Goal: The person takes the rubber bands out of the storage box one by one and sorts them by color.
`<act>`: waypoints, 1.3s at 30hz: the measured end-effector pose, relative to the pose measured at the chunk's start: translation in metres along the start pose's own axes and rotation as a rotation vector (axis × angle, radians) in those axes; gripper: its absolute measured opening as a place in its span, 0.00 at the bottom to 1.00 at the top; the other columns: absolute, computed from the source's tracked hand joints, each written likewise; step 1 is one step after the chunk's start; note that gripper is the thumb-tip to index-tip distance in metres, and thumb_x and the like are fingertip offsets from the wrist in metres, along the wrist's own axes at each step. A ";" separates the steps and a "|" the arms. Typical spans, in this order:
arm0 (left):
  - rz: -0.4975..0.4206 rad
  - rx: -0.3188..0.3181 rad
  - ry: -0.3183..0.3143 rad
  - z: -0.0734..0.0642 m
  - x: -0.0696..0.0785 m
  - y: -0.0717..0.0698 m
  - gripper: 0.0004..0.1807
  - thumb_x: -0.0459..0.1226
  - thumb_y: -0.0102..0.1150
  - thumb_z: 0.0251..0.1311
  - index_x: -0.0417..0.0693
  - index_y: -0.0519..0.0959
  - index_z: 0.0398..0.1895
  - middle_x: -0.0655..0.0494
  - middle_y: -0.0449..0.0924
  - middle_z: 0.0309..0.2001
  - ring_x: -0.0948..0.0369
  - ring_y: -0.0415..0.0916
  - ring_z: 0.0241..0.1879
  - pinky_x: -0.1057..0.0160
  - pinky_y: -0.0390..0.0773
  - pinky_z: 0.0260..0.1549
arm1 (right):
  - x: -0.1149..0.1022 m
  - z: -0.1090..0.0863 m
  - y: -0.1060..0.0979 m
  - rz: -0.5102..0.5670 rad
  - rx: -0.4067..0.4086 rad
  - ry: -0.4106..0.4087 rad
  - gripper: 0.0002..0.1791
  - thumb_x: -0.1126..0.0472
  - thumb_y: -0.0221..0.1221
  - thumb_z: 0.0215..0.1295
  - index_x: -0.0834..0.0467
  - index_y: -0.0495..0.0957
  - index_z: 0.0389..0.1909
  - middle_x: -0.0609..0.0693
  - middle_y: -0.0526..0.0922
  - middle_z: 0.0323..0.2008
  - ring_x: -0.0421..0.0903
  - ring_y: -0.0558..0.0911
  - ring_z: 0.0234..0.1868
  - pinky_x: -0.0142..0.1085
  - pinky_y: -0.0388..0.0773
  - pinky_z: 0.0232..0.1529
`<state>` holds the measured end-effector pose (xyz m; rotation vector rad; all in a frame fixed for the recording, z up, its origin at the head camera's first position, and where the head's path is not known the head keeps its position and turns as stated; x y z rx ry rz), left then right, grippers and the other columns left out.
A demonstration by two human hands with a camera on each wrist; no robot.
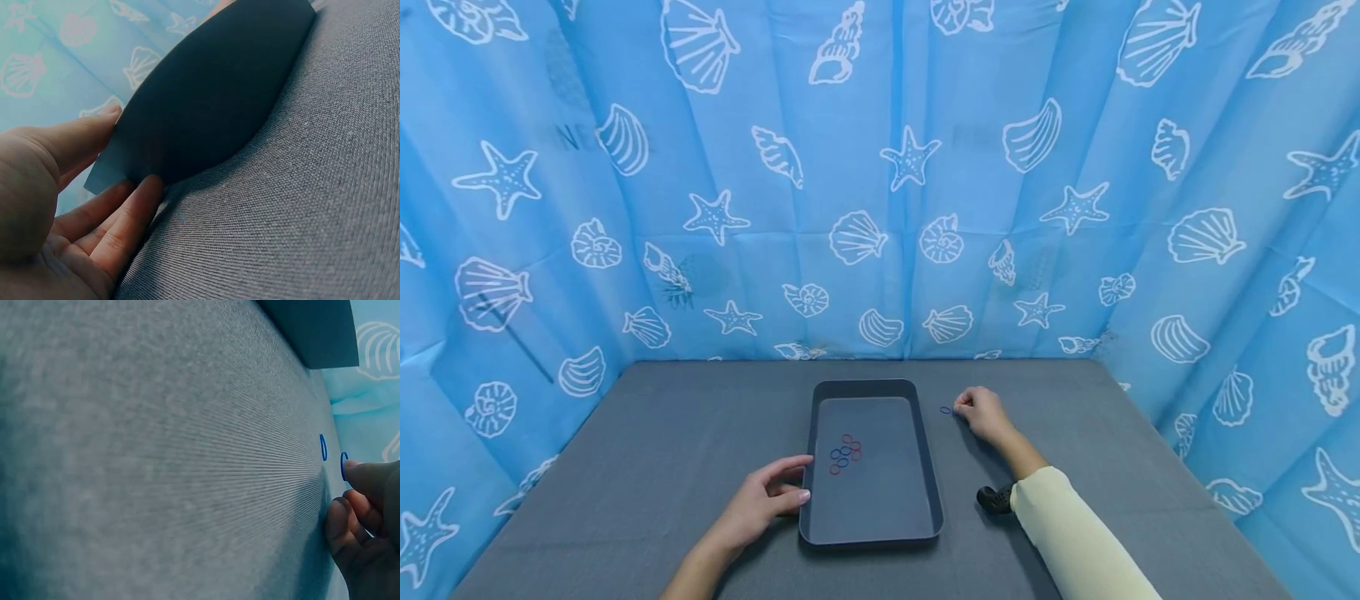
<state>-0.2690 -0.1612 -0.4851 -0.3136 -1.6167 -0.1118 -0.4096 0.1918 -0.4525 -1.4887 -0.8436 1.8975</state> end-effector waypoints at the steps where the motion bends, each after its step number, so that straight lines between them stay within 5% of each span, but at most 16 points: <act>1: 0.002 0.003 0.000 0.000 0.000 0.000 0.30 0.38 0.65 0.61 0.43 0.70 0.66 0.36 0.69 0.61 0.52 0.79 0.48 0.54 0.81 0.44 | 0.001 0.001 0.000 0.003 0.002 0.012 0.04 0.69 0.59 0.65 0.64 0.79 0.31 0.52 0.79 0.29 0.46 0.74 0.28 0.42 0.74 0.31; 29: 0.011 0.002 -0.016 -0.001 -0.001 0.001 0.31 0.38 0.64 0.61 0.44 0.69 0.67 0.36 0.69 0.62 0.52 0.78 0.47 0.53 0.81 0.44 | 0.008 0.009 0.007 -0.093 0.000 0.101 0.06 0.68 0.58 0.67 0.63 0.79 0.29 0.52 0.79 0.28 0.46 0.75 0.27 0.43 0.76 0.32; 39: 0.010 0.007 -0.017 0.000 0.000 0.000 0.31 0.39 0.65 0.61 0.44 0.69 0.67 0.36 0.69 0.62 0.52 0.78 0.47 0.54 0.81 0.44 | 0.009 0.011 0.001 -0.001 0.049 0.132 0.03 0.68 0.63 0.62 0.64 0.80 0.29 0.53 0.80 0.28 0.48 0.76 0.28 0.40 0.74 0.29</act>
Point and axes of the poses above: each hand's wrist, its own z-axis towards the middle knuckle, its own y-axis out of the palm, x = y × z, the point moved 7 cm from there along z, towards the middle knuckle
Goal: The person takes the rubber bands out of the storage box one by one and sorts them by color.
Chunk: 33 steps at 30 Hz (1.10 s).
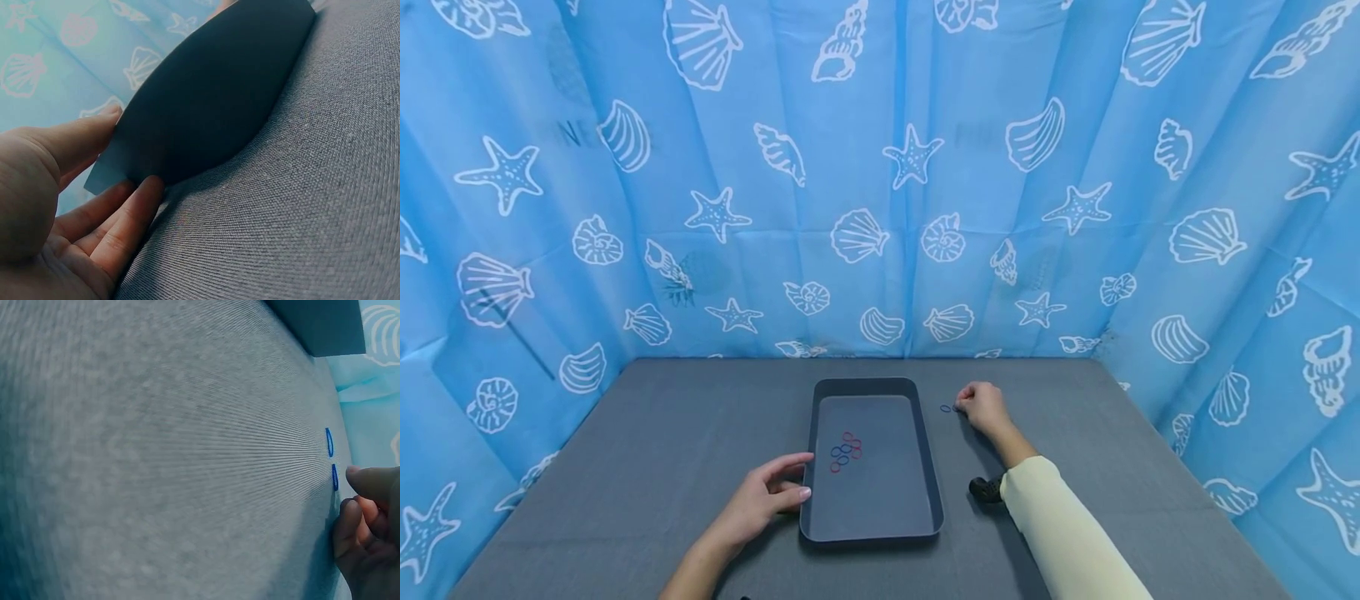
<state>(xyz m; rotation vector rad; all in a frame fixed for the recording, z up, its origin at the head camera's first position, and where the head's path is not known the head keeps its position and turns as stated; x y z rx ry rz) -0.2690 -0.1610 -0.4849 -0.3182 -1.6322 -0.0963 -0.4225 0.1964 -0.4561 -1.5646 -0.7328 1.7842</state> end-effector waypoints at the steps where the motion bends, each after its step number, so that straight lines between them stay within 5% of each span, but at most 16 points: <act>1: 0.000 0.001 0.000 0.000 0.000 0.000 0.31 0.38 0.65 0.61 0.44 0.69 0.67 0.36 0.69 0.62 0.52 0.78 0.47 0.54 0.81 0.44 | -0.001 0.000 -0.001 0.013 0.002 0.002 0.03 0.68 0.63 0.62 0.64 0.81 0.30 0.53 0.80 0.28 0.47 0.76 0.28 0.40 0.74 0.28; 16: 0.001 0.003 -0.011 -0.002 -0.002 0.000 0.31 0.38 0.65 0.61 0.43 0.68 0.67 0.36 0.68 0.62 0.52 0.79 0.47 0.53 0.81 0.44 | -0.027 0.001 -0.009 0.235 -0.025 -0.001 0.06 0.65 0.61 0.66 0.64 0.79 0.41 0.54 0.80 0.32 0.46 0.77 0.28 0.37 0.78 0.25; 33: 0.008 0.010 -0.012 0.000 -0.001 0.000 0.31 0.38 0.65 0.61 0.44 0.69 0.67 0.37 0.69 0.61 0.53 0.79 0.46 0.53 0.81 0.43 | -0.087 -0.002 0.005 0.363 -0.080 -0.044 0.08 0.64 0.64 0.63 0.63 0.80 0.41 0.51 0.79 0.29 0.48 0.76 0.28 0.33 0.71 0.21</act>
Point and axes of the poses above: each hand's wrist, its own z-axis towards the middle knuckle, its own y-axis out of the palm, x = y × z, the point moved 7 cm from there along z, towards the middle knuckle
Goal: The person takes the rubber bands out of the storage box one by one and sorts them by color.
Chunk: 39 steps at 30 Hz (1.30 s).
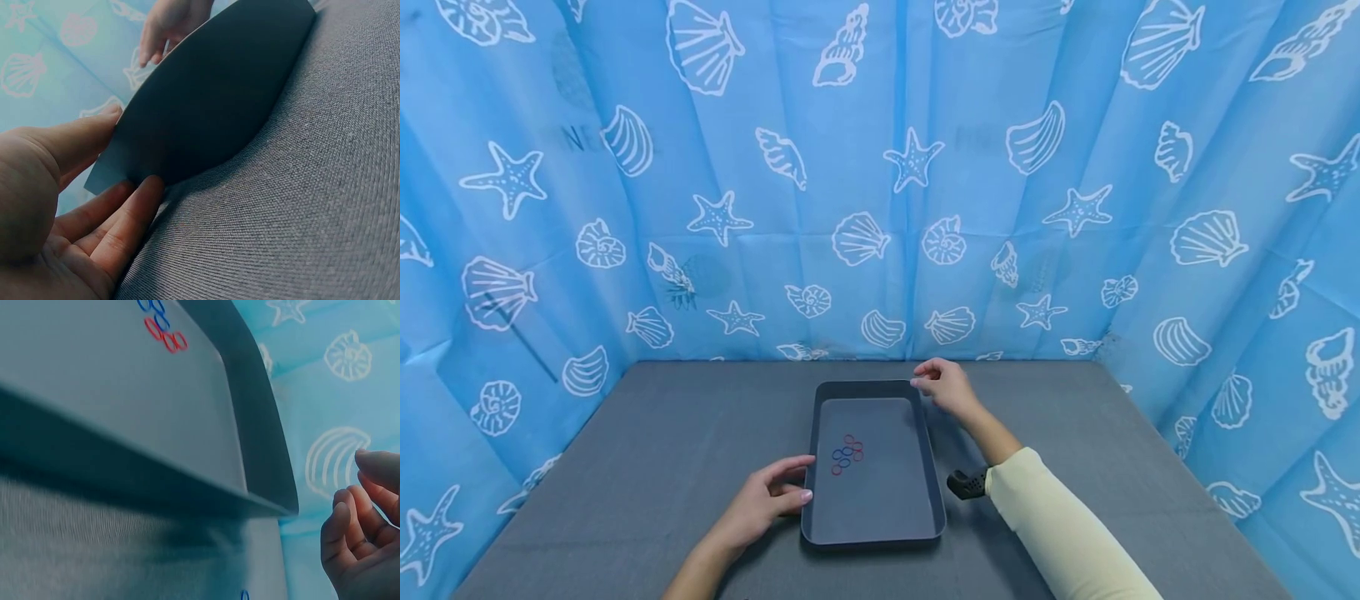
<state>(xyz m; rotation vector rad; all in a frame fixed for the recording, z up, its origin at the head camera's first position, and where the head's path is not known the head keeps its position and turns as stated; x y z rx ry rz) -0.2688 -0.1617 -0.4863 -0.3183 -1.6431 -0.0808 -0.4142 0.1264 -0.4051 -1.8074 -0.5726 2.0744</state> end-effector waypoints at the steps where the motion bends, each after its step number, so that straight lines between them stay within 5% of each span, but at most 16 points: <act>1: 0.001 0.002 -0.001 0.000 0.000 0.000 0.31 0.38 0.65 0.61 0.45 0.69 0.67 0.37 0.69 0.61 0.53 0.79 0.46 0.53 0.81 0.43 | -0.002 -0.001 0.002 0.005 -0.007 -0.003 0.08 0.64 0.64 0.63 0.63 0.80 0.41 0.51 0.79 0.29 0.48 0.76 0.28 0.33 0.71 0.21; 12: 0.000 0.000 0.007 0.000 0.001 0.000 0.30 0.37 0.64 0.62 0.44 0.69 0.67 0.37 0.69 0.61 0.53 0.79 0.45 0.53 0.81 0.43 | -0.019 -0.009 0.028 0.011 -0.073 -0.032 0.08 0.64 0.63 0.64 0.63 0.80 0.41 0.50 0.78 0.29 0.54 0.77 0.30 0.34 0.73 0.22; 21: -0.022 -0.008 0.014 0.002 0.000 -0.001 0.30 0.37 0.64 0.61 0.44 0.69 0.67 0.36 0.69 0.61 0.52 0.79 0.47 0.54 0.81 0.43 | -0.027 -0.013 0.050 -0.014 -0.167 -0.076 0.06 0.64 0.63 0.64 0.61 0.80 0.40 0.49 0.78 0.29 0.45 0.76 0.28 0.34 0.74 0.24; 39: 0.002 0.001 0.012 0.000 0.002 0.000 0.30 0.38 0.64 0.62 0.46 0.69 0.67 0.36 0.68 0.62 0.52 0.79 0.47 0.53 0.81 0.44 | -0.025 -0.021 0.090 -0.063 -0.358 -0.124 0.05 0.66 0.64 0.63 0.63 0.81 0.38 0.48 0.78 0.27 0.44 0.77 0.29 0.33 0.76 0.26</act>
Point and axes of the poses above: each hand's wrist, its own z-axis towards the middle knuckle, its own y-axis out of the palm, x = y × z, the point moved 7 cm from there along z, towards the middle knuckle
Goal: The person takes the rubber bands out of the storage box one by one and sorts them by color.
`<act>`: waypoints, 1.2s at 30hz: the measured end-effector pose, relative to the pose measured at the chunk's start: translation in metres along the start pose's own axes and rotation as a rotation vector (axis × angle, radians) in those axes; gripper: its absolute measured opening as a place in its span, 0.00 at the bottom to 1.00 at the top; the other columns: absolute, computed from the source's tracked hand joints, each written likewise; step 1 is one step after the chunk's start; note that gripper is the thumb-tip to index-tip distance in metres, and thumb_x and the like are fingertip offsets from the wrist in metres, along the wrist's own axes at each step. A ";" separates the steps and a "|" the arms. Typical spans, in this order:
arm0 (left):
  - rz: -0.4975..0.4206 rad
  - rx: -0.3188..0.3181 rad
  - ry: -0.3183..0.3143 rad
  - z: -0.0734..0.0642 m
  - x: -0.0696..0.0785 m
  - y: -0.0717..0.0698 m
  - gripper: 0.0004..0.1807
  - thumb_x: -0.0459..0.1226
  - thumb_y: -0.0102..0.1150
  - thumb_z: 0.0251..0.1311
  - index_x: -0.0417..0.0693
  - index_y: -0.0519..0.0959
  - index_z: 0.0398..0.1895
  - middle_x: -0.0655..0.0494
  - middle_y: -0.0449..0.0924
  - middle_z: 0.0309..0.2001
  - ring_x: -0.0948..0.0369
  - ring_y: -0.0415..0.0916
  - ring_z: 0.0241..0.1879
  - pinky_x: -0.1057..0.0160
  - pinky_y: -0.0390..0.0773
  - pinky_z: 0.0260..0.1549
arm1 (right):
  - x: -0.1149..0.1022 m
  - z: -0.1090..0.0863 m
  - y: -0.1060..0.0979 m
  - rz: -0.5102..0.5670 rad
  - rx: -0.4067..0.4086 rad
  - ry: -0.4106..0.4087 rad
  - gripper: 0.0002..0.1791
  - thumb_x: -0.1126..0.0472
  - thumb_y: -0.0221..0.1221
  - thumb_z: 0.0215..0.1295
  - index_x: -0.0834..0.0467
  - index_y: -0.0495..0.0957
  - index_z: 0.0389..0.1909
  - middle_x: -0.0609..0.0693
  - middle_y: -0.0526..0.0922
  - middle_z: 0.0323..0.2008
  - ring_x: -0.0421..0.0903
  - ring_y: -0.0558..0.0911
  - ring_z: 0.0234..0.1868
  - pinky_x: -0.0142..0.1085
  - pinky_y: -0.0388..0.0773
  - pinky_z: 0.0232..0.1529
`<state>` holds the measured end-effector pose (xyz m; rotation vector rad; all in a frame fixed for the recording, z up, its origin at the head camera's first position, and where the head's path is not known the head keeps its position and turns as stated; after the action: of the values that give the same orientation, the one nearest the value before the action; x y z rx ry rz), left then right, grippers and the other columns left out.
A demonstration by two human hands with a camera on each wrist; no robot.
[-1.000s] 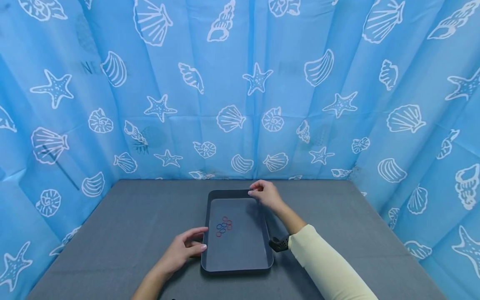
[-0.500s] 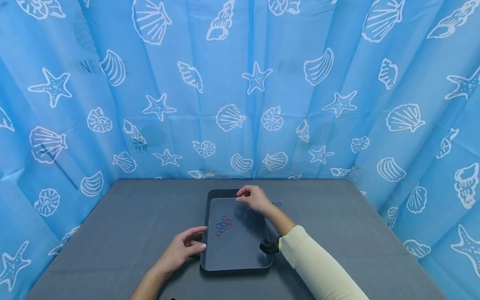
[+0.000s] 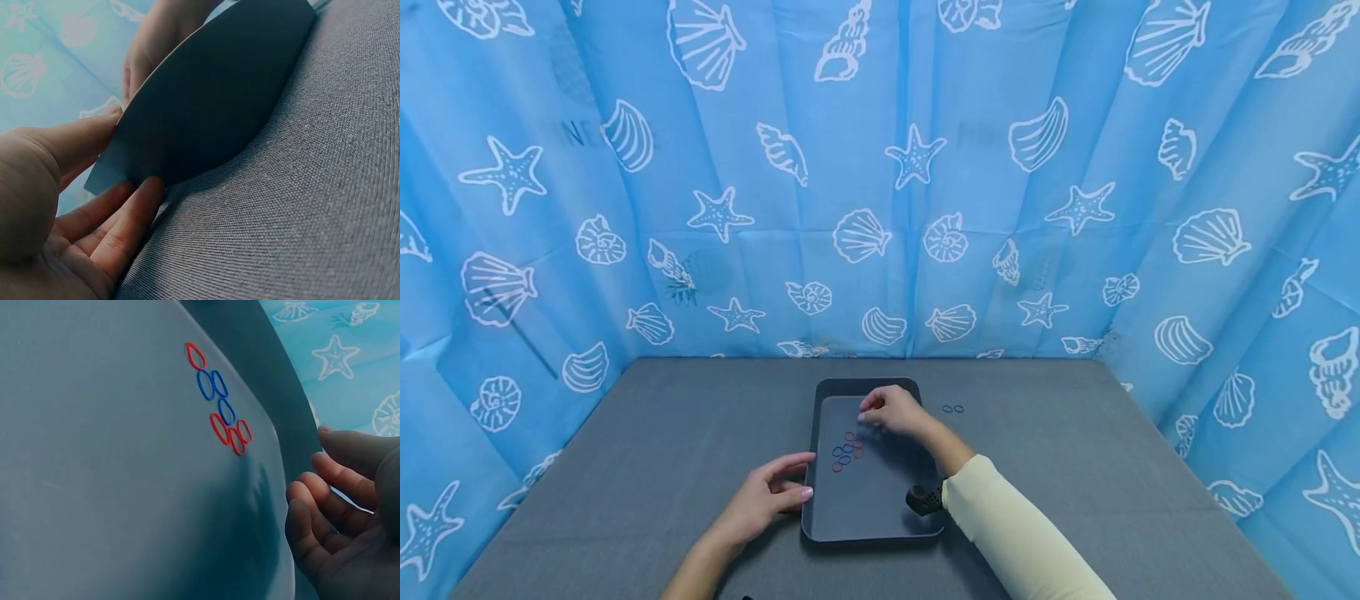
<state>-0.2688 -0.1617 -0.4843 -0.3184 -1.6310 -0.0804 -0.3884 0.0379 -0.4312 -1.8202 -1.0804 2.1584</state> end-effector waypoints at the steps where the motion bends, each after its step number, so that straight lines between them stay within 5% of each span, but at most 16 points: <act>1: -0.001 0.000 -0.001 0.000 0.000 0.000 0.30 0.38 0.64 0.62 0.46 0.69 0.67 0.36 0.68 0.62 0.52 0.79 0.47 0.53 0.81 0.44 | 0.000 0.000 0.002 -0.007 -0.003 0.000 0.05 0.66 0.64 0.63 0.63 0.81 0.38 0.48 0.78 0.27 0.44 0.77 0.29 0.33 0.76 0.27; 28: 0.000 0.000 0.002 0.001 0.002 0.000 0.31 0.38 0.65 0.61 0.45 0.69 0.67 0.35 0.67 0.63 0.52 0.79 0.47 0.54 0.81 0.44 | 0.011 0.004 0.027 -0.207 -0.096 0.032 0.03 0.68 0.66 0.57 0.62 0.82 0.28 0.45 0.80 0.26 0.41 0.75 0.27 0.32 0.72 0.30; 36: -0.004 0.000 -0.007 0.000 0.002 0.000 0.31 0.38 0.64 0.61 0.46 0.69 0.67 0.35 0.67 0.63 0.52 0.79 0.47 0.54 0.81 0.44 | 0.005 -0.001 0.028 -0.255 -0.092 0.024 0.09 0.67 0.64 0.59 0.55 0.80 0.21 0.43 0.78 0.22 0.41 0.75 0.25 0.32 0.73 0.28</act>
<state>-0.2689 -0.1616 -0.4827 -0.3165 -1.6386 -0.0825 -0.3792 0.0202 -0.4516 -1.6349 -1.3453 1.9656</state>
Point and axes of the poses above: each hand's wrist, its own z-axis towards the middle knuckle, its own y-axis out of the palm, x = y × z, the point moved 7 cm from there along z, towards the middle knuckle
